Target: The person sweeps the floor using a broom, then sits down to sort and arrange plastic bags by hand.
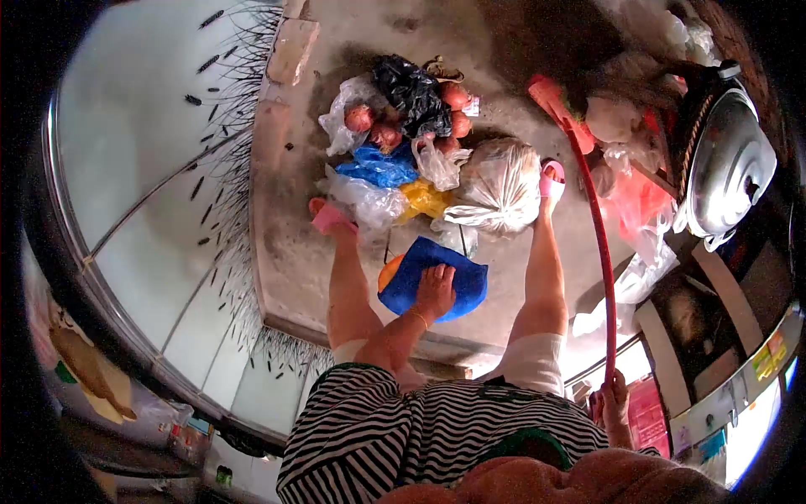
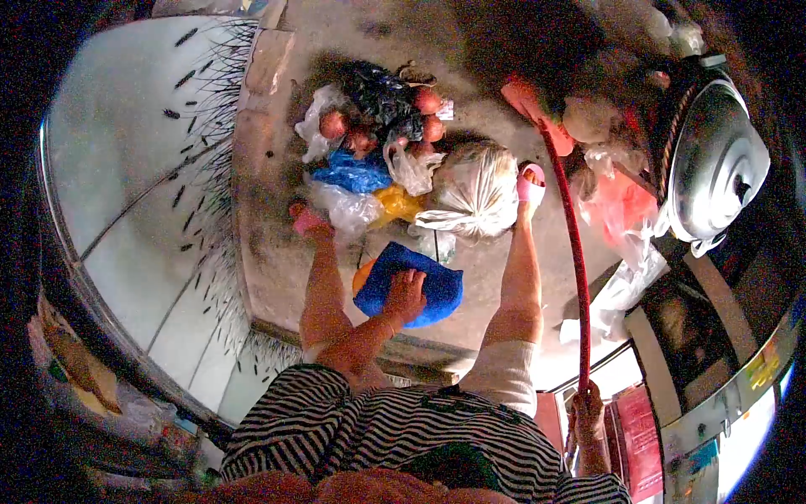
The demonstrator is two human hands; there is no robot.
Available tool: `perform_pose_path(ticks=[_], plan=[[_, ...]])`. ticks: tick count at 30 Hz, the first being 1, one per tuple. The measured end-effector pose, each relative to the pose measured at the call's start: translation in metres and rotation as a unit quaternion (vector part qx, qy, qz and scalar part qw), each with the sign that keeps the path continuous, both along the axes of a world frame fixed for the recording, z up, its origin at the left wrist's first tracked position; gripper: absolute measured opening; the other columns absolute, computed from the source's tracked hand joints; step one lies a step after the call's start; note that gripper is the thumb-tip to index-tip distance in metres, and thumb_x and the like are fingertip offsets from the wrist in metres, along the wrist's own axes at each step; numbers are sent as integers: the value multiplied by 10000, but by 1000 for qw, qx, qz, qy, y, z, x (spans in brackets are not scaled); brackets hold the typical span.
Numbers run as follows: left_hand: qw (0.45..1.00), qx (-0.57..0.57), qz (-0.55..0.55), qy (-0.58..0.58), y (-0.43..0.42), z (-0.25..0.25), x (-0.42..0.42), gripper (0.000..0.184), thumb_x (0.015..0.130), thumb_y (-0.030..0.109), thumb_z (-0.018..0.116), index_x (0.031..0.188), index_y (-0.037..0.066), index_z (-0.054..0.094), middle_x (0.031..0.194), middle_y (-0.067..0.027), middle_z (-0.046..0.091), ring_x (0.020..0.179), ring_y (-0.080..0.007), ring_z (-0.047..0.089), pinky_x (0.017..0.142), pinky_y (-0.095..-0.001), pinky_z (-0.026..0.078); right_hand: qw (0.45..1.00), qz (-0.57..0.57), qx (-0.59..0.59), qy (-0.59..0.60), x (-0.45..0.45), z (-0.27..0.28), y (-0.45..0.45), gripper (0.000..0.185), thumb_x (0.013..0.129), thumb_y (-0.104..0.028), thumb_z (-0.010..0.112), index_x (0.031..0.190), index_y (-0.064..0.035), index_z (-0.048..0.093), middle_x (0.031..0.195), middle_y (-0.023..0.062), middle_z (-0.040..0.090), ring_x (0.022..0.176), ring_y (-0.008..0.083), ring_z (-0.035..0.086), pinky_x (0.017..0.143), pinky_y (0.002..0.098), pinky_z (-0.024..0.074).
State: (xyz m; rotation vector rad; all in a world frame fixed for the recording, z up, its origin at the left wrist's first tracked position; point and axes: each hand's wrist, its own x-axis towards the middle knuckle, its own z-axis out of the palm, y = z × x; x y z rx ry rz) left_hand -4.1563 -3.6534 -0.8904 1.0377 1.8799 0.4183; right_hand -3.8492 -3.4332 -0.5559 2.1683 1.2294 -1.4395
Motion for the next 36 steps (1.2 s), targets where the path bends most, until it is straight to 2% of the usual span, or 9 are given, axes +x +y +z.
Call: perform_pose_path(ticks=[3, 8, 10, 12, 16, 19, 25, 28, 36], plan=[[1000, -27, 8, -5, 2, 3, 4, 376, 694, 129, 540, 1060, 51, 501, 1049, -143, 493, 990, -312, 476, 854, -443, 368, 996, -51, -70, -35, -56, 17, 10, 366, 832, -125, 561, 1176, -54, 461, 635, -33, 474, 495, 47, 435, 402, 186, 342], [989, -117, -74, -59, 10, 3, 0, 450, 706, 188, 558, 1123, 36, 483, 1093, -171, 491, 1030, -348, 482, 865, -449, 398, 997, 66, -6, -28, -10, -14, 3, 395, 817, -43, 527, 1204, -35, 450, 631, -9, 480, 493, 80, 451, 425, 234, 384], [975, -167, -123, -73, 16, 7, -5, 483, 710, 215, 563, 1147, 29, 476, 1123, -181, 489, 1065, -358, 474, 886, -451, 397, 999, 32, -19, -2, -22, -16, 13, 330, 829, -1, 440, 1159, -9, 454, 620, -22, 452, 480, 53, 428, 410, 191, 373], [954, -231, -163, -97, 30, 16, -9, 502, 718, 240, 563, 1161, 23, 474, 1165, -193, 486, 1107, -360, 458, 915, -452, 389, 997, 51, -54, -38, -15, -19, 31, 373, 808, -47, 525, 1174, -95, 466, 632, 4, 494, 480, 89, 455, 415, 242, 387], [942, -270, -164, -116, 61, 41, -3, 508, 745, 270, 519, 1182, 13, 484, 1223, -214, 478, 1138, -344, 457, 953, -425, 368, 984, -3, -150, 96, 6, -20, 90, 352, 786, -19, 527, 1115, -54, 405, 666, 78, 510, 431, 150, 504, 356, 290, 424], [924, -321, -173, -112, 109, 80, 0, 553, 765, 301, 478, 1232, 5, 460, 1225, -223, 485, 1134, -332, 474, 969, -387, 362, 968, 91, -178, 150, 25, -35, 135, 394, 785, -10, 526, 1139, -35, 356, 699, 90, 497, 447, 170, 526, 344, 302, 436], [914, -335, -193, -123, 168, 97, 47, 420, 767, 251, 464, 1089, -10, 532, 1164, -240, 515, 1083, -361, 497, 922, -416, 394, 957, 63, -237, 156, 24, -47, 191, 426, 807, -53, 526, 1187, -94, 337, 697, 108, 486, 449, 187, 524, 327, 331, 474], [951, -266, -134, -79, 185, 101, 57, 356, 767, 222, 446, 1017, -9, 550, 1108, -248, 540, 1025, -375, 524, 880, -437, 416, 960, 69, -242, 125, 24, -69, 198, 410, 812, -71, 533, 1176, -109, 349, 698, 110, 499, 430, 185, 507, 329, 326, 474], [938, -296, -169, -68, 217, 74, 0, 388, 718, 271, 536, 976, -14, 585, 1025, -246, 577, 954, -366, 563, 815, -441, 451, 975, 33, -206, 76, -34, -102, 242, 434, 804, -76, 512, 1213, -73, 368, 698, 109, 510, 403, 186, 497, 341, 325, 441]])
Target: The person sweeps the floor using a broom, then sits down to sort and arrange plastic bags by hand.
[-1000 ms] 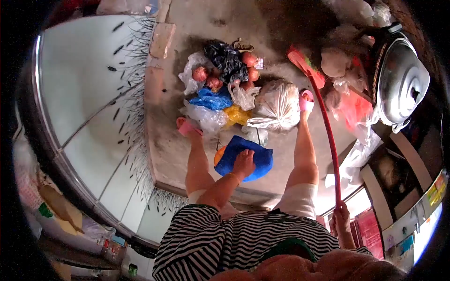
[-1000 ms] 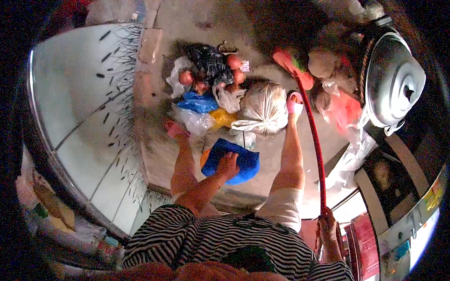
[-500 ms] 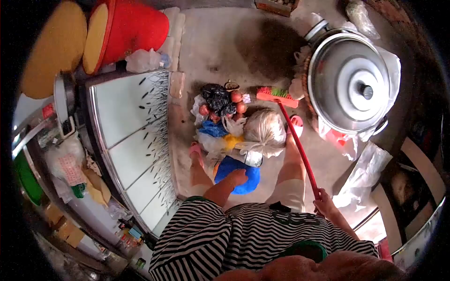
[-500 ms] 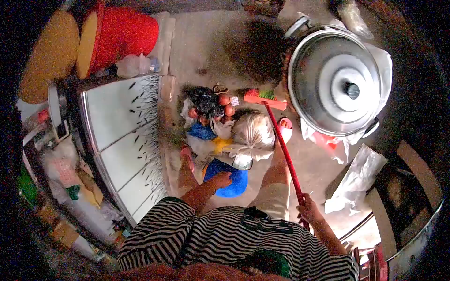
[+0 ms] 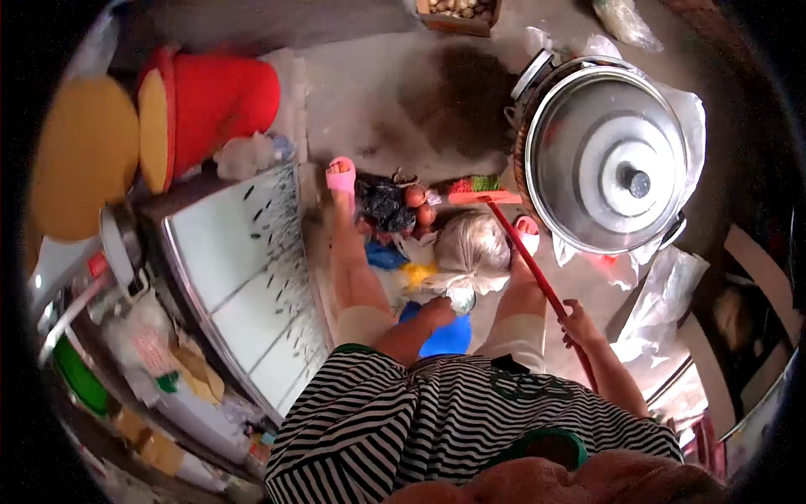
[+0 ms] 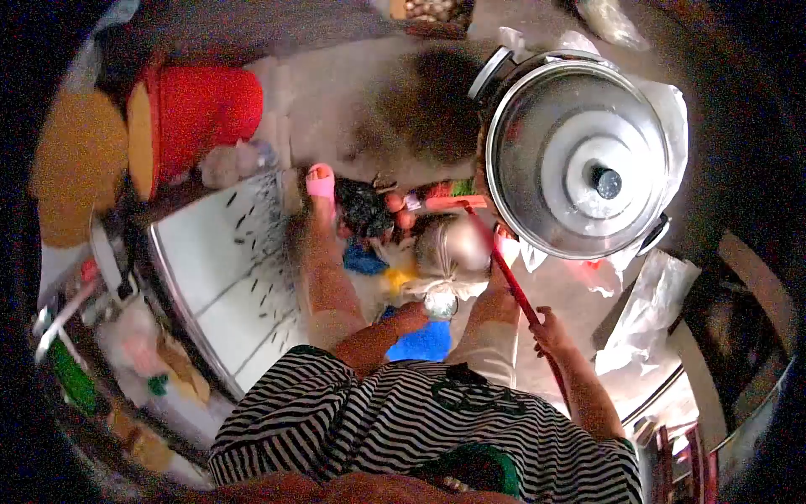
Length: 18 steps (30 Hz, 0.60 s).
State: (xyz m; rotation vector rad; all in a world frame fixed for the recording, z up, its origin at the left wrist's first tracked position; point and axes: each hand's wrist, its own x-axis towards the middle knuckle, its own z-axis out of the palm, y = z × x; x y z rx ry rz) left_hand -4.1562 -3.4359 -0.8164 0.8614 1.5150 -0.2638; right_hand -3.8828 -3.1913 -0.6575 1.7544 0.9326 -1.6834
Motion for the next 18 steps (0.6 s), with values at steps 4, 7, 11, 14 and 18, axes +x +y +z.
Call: perform_pose_path(ticks=[4, 7, 11, 14, 18], plan=[[988, 12, -107, -107, 66, -4, -79, 370, 715, 255, 535, 983, 8, 596, 1013, -227, 590, 938, -352, 576, 806, -440, 456, 985, 169, 3, -46, -30, -17, -3, 282, 793, -122, 554, 1055, -47, 480, 615, 104, 496, 448, 197, 511, 376, 353, 426], [984, 31, -157, -72, 29, -71, -110, 346, 712, 244, 533, 982, 39, 602, 1006, -181, 604, 930, -342, 581, 794, -437, 461, 955, 250, 160, -15, -60, -6, -33, 209, 774, -122, 580, 946, -25, 512, 597, 120, 499, 458, 229, 508, 412, 373, 420], [981, 9, -173, -88, 3, -63, -151, 425, 712, 276, 535, 1068, 47, 552, 984, -215, 593, 912, -369, 573, 781, -457, 462, 982, 107, 157, 10, -128, 27, -48, 229, 757, -72, 601, 960, -3, 518, 637, 110, 510, 598, 174, 502, 544, 320, 435], [981, 17, -179, -80, 0, -60, -151, 508, 748, 276, 560, 1151, -15, 457, 1152, -217, 498, 1040, -363, 479, 856, -455, 408, 980, 112, 161, 34, -166, 17, -45, 292, 803, -56, 549, 1087, -21, 488, 676, 121, 524, 636, 192, 531, 593, 314, 439], [976, 112, -163, -87, -2, -77, -134, 589, 775, 313, 557, 1220, -41, 405, 1182, -237, 473, 1087, -363, 451, 904, -450, 371, 950, 29, 281, 136, -211, -38, -6, 435, 846, -84, 489, 1269, -67, 389, 794, 219, 557, 725, 310, 585, 644, 366, 454]])
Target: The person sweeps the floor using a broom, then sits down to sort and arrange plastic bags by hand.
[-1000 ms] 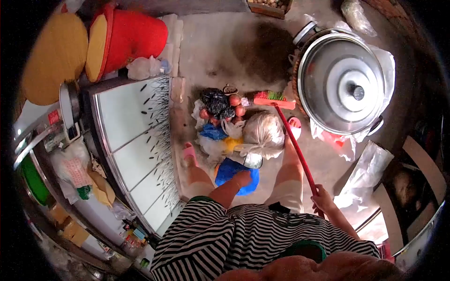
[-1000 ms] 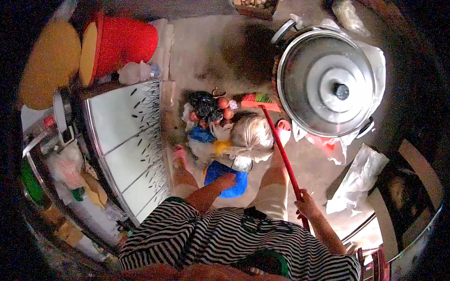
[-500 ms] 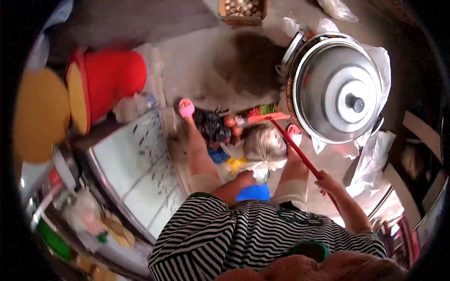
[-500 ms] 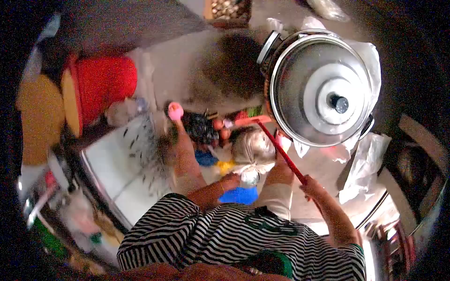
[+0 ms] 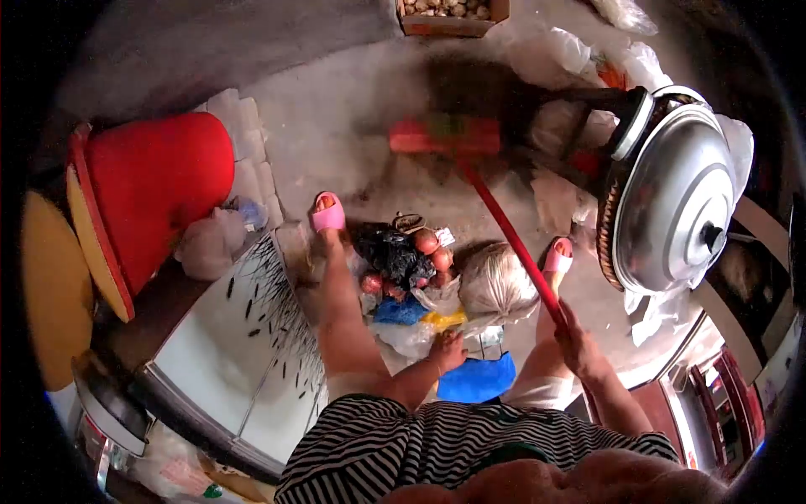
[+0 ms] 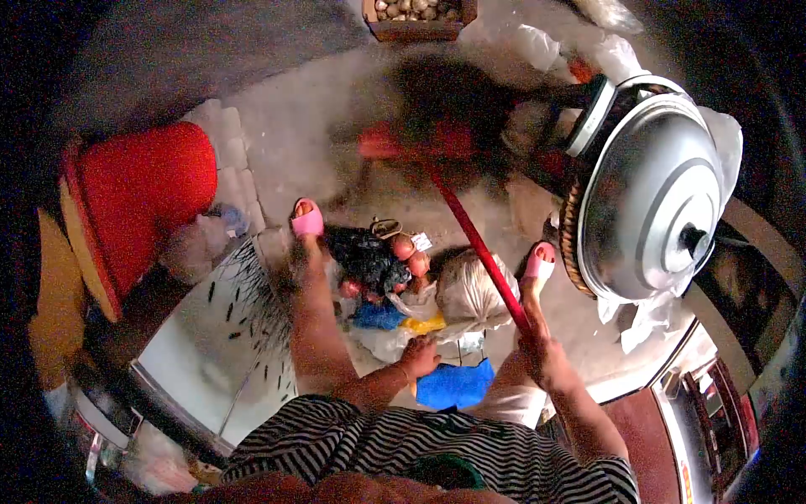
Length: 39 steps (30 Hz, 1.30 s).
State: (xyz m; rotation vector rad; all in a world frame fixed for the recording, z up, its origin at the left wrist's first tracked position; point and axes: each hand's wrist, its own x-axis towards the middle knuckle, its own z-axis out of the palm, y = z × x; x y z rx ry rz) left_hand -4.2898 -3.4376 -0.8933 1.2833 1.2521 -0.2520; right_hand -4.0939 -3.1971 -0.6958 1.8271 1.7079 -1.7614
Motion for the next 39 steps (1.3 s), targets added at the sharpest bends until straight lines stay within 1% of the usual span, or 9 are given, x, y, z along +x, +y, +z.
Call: perform_pose_path(ticks=[4, 10, 15, 19, 22, 28, 31, 35, 39], plan=[[998, 60, -9, -27, -4, -22, 24, 593, 801, 326, 541, 1246, -36, 392, 1221, -236, 453, 1146, -364, 410, 959, -445, 317, 990, 107, 61, -75, -43, -56, 72, 479, 864, -77, 469, 1328, -113, 355, 1011, 246, 571, 963, 331, 587, 760, 381, 460], [999, 23, -9, -49, -27, -57, 40, 507, 819, 373, 510, 1196, 38, 454, 1156, -166, 500, 1100, -326, 449, 914, -483, 333, 994, 37, 29, -102, -86, -138, 137, 503, 889, -89, 440, 1359, -226, 325, 1062, 167, 581, 955, 226, 558, 805, 302, 420], [993, -56, -46, -91, -52, -76, 46, 506, 834, 431, 477, 1130, 21, 482, 1075, -161, 560, 997, -322, 533, 825, -475, 405, 986, 54, 24, -154, -29, -123, 76, 482, 881, -72, 446, 1346, -153, 351, 997, 124, 579, 747, 194, 531, 701, 298, 444], [991, -51, -51, -109, -82, -90, 55, 495, 832, 461, 471, 1072, 30, 519, 1023, -155, 584, 963, -316, 552, 801, -478, 416, 992, -51, -46, -101, -1, -62, 15, 475, 834, 43, 423, 1301, -43, 408, 896, 91, 579, 593, 97, 480, 551, 242, 414], [993, -33, -21, -110, -95, -81, 59, 478, 829, 465, 475, 1042, 41, 533, 995, -149, 594, 935, -311, 564, 786, -468, 429, 991, 1, -35, -129, -5, -18, 13, 481, 823, 69, 415, 1293, -32, 416, 867, 88, 593, 547, 85, 489, 499, 230, 405], [991, -20, -26, -127, -115, -76, 67, 443, 805, 448, 513, 1007, 54, 533, 963, -149, 598, 884, -310, 577, 767, -452, 443, 964, 52, 147, -216, -42, -72, 57, 472, 870, -15, 428, 1332, -92, 370, 883, 80, 603, 592, 84, 511, 526, 226, 412], [987, -33, -35, -154, -112, -73, 64, 444, 782, 411, 545, 1052, 61, 497, 953, -152, 594, 865, -316, 579, 746, -449, 444, 972, 21, 31, -230, -69, -122, 91, 483, 890, -52, 427, 1355, -150, 340, 1093, 147, 588, 718, 192, 591, 641, 299, 464], [985, -26, -14, -171, -119, -72, 64, 562, 775, 311, 569, 1229, 52, 364, 1066, -170, 538, 915, -320, 556, 765, -468, 420, 994, 9, 20, -106, -67, -169, 80, 476, 883, -30, 445, 1344, -100, 349, 1214, 168, 507, 1084, 214, 499, 908, 298, 378], [967, 122, 25, -224, -130, -78, 83, 646, 774, 285, 580, 1312, 69, 296, 1144, -191, 461, 1020, -325, 487, 807, -467, 388, 996, 8, -42, -72, -39, -135, 47, 482, 854, 22, 431, 1327, -40, 356, 1223, 167, 493, 1088, 203, 471, 916, 291, 363]])
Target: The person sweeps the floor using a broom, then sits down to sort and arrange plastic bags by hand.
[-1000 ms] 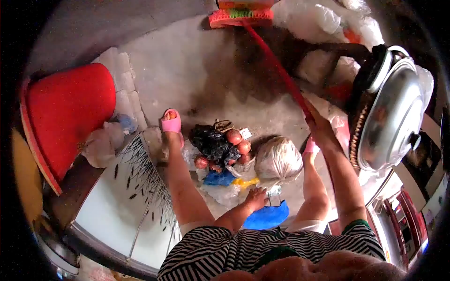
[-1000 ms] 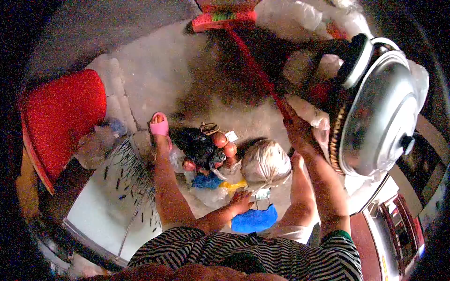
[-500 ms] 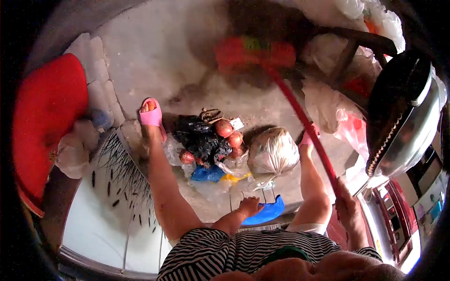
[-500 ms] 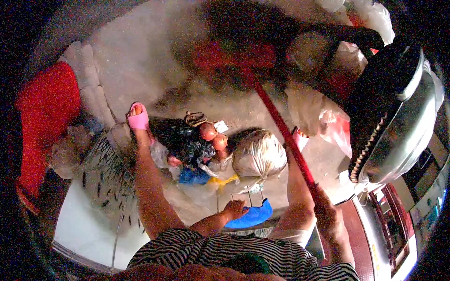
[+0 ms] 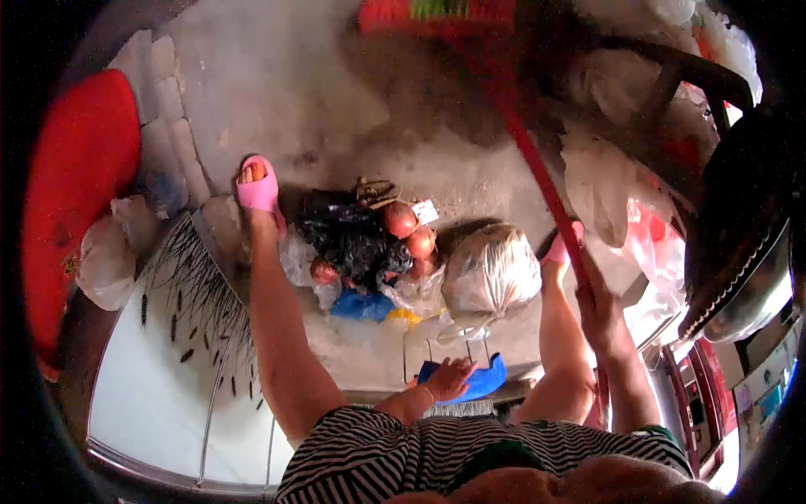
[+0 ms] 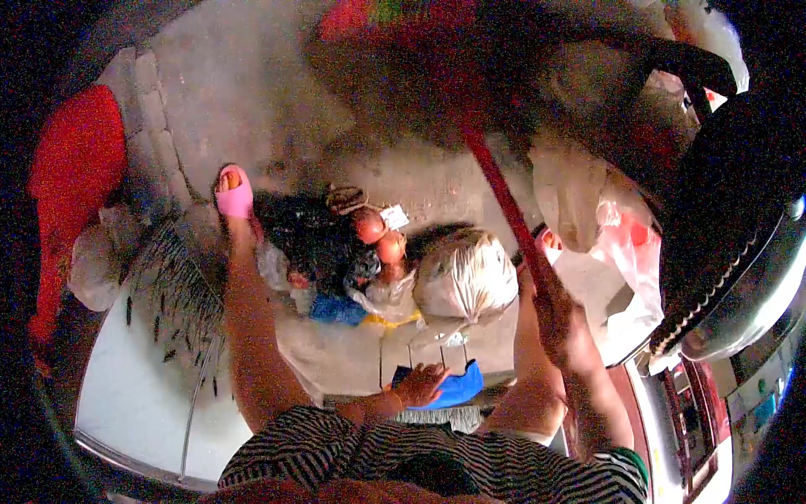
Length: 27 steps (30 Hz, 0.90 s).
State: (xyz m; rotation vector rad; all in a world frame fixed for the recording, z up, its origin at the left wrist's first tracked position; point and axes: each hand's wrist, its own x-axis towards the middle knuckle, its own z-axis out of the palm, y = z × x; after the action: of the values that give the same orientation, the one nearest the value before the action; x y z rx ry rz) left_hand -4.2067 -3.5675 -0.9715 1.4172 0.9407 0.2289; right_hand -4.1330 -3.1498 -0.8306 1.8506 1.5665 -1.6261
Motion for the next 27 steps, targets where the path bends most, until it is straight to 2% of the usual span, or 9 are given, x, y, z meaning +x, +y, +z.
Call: perform_pose_path(ticks=[3, 7, 10, 13, 18, 20, 23, 24, 27], plan=[[996, -26, -78, 44, 26, 11, -2, 565, 785, 281, 571, 1272, 75, 374, 1017, -123, 504, 942, -261, 501, 748, -423, 404, 999, 22, -12, -30, 22, 43, -17, 501, 827, 50, 439, 1316, -31, 373, 1167, 142, 527, 990, 163, 488, 860, 263, 381], [999, 20, -40, 23, 2, -2, 13, 492, 792, 274, 558, 1225, 74, 439, 974, -109, 506, 915, -243, 496, 749, -406, 398, 995, 60, 46, -59, 26, 60, 0, 516, 815, 52, 444, 1317, -49, 378, 1047, 100, 545, 837, 116, 488, 758, 233, 392], [997, 67, -46, 8, -4, -9, 17, 451, 795, 274, 550, 1194, 79, 472, 1013, -112, 497, 959, -248, 480, 801, -412, 389, 988, 74, 116, -72, 2, 17, 46, 506, 860, -29, 432, 1347, -132, 341, 853, 49, 498, 673, 94, 440, 616, 229, 369], [991, 127, -45, -7, 4, -9, 10, 413, 800, 275, 540, 1166, 89, 495, 1066, -112, 477, 1011, -250, 455, 849, -425, 378, 993, 53, 90, -53, -17, -40, 73, 498, 904, -109, 421, 1377, -214, 304, 658, -2, 451, 510, 72, 391, 474, 226, 345], [985, 174, 1, -10, -5, -24, 20, 429, 799, 330, 545, 1179, 143, 476, 1188, -114, 435, 1104, -255, 413, 908, -470, 354, 993, 86, 15, -82, -15, -43, 51, 506, 893, -108, 438, 1374, -195, 304, 726, 81, 506, 651, 146, 495, 637, 274, 426], [982, 189, -15, -12, -23, -36, 30, 463, 813, 375, 509, 1229, 182, 444, 1305, -128, 379, 1195, -267, 370, 965, -514, 297, 992, 116, 41, -31, 2, -32, 38, 521, 880, -92, 457, 1372, -165, 302, 846, 125, 557, 710, 188, 540, 696, 291, 434], [977, 212, -29, -10, -33, -47, 33, 464, 822, 373, 486, 1243, 186, 429, 1317, -130, 369, 1202, -268, 369, 971, -521, 285, 989, 130, 69, 30, 34, -22, 18, 536, 866, -60, 471, 1368, -135, 301, 1024, 172, 598, 801, 247, 587, 762, 312, 441], [975, 218, -37, -8, -33, -49, 34, 465, 825, 372, 479, 1247, 187, 424, 1321, -131, 365, 1204, -269, 368, 973, -523, 280, 982, 160, 91, 40, 43, -22, 17, 541, 863, -42, 478, 1366, -130, 301, 1169, 184, 546, 900, 283, 586, 812, 322, 434], [970, 236, -63, 7, -35, -53, 36, 466, 833, 370, 457, 1261, 190, 409, 1332, -133, 355, 1211, -271, 366, 978, -530, 268, 981, 188, 44, -25, 62, -12, 21, 511, 890, -75, 468, 1367, -121, 290, 1155, 186, 549, 975, 283, 571, 854, 321, 427]])
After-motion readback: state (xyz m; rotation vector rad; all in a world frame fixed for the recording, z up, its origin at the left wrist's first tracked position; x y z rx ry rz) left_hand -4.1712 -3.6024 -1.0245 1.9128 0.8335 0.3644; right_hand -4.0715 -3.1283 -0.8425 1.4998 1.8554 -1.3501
